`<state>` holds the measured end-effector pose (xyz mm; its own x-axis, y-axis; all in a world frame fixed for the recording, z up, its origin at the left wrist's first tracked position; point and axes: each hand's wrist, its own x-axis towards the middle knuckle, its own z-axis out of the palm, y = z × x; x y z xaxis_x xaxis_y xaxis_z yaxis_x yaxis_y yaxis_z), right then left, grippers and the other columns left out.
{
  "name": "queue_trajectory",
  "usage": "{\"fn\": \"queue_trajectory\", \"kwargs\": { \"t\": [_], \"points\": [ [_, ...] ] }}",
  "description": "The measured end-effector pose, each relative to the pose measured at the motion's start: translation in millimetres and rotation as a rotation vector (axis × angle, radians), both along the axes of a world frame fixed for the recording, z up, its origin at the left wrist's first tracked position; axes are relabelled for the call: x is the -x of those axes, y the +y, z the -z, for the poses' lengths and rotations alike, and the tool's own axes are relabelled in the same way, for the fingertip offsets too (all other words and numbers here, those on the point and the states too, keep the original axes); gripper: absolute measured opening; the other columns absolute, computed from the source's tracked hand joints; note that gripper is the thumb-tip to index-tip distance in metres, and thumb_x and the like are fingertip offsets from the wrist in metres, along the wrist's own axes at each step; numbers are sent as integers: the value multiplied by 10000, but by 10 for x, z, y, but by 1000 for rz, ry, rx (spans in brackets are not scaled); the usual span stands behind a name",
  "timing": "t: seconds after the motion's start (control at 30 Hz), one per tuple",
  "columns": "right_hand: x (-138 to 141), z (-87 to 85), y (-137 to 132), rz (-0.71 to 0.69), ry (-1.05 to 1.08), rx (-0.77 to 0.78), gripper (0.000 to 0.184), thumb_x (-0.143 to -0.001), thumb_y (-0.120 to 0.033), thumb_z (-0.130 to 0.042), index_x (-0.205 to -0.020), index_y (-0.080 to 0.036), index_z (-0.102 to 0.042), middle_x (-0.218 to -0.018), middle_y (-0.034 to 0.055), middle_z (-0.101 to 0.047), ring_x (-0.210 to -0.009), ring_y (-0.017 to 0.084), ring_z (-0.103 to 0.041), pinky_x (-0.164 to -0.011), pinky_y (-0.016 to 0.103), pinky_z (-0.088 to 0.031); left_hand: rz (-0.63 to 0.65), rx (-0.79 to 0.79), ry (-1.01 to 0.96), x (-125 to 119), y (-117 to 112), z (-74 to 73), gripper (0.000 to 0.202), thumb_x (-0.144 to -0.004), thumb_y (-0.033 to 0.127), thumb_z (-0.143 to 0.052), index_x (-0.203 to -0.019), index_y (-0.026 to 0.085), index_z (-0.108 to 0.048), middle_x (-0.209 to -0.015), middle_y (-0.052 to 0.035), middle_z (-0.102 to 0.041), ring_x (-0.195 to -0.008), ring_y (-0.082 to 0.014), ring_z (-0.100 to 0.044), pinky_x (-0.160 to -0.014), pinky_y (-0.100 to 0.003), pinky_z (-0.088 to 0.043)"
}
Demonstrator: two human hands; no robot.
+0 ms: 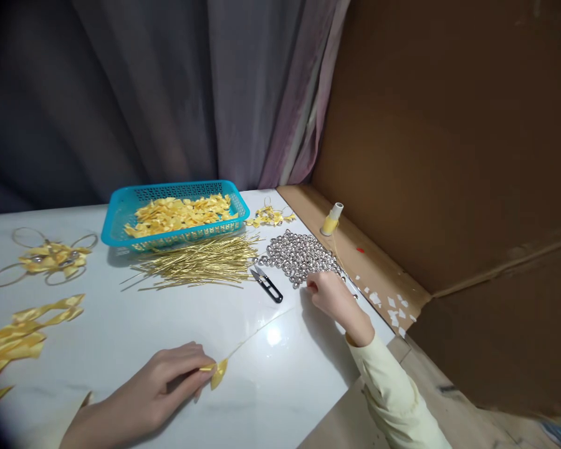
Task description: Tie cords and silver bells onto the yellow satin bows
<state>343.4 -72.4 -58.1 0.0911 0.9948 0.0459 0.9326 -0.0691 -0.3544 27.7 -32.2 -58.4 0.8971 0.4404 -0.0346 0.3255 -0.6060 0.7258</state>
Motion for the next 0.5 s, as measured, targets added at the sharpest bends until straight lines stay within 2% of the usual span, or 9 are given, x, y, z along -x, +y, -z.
{"fn": "queue_trajectory", "kwargs": {
  "t": [0.17,0.27,0.37,0.5],
  "points": [
    [65,56,16,-94,-72,-60,196,-770,-50,-458,-653,-171,-559,-800,71,-571,-723,180,-514,-624,280,-385,1,5,-10,15,-10,8,284,-913,218,-366,-730,182,-580,-707,-20,-603,-702,-145,-554,-662,-240,-414],
    [121,44,41,-221,-199,-175,197,-802,-56,-456,-666,-161,-553,-1017,116,-555,-885,229,-493,-704,338,-432,-5,-1,-32,18,-13,5,283,-910,216,-368,-740,186,-592,-713,-23,-609,-697,-149,-552,-649,-244,-414],
    [188,-8,72,-355,-305,-234,202,-815,-50,-459,-687,-157,-573,-1220,114,-499,-1058,278,-429,-795,395,-437,-13,3,-32,17,-14,3,284,-912,219,-371,-738,186,-594,-719,-21,-609,-693,-145,-550,-647,-240,-411],
    [277,-69,122,-494,-369,-203,237,-837,-10,-414,-801,-154,-599,-1193,101,-538,-1105,262,-413,-818,387,-419,-7,-10,-23,18,-15,7,277,-916,216,-370,-751,185,-591,-726,-19,-607,-707,-145,-550,-660,-237,-405]
  ]
}}
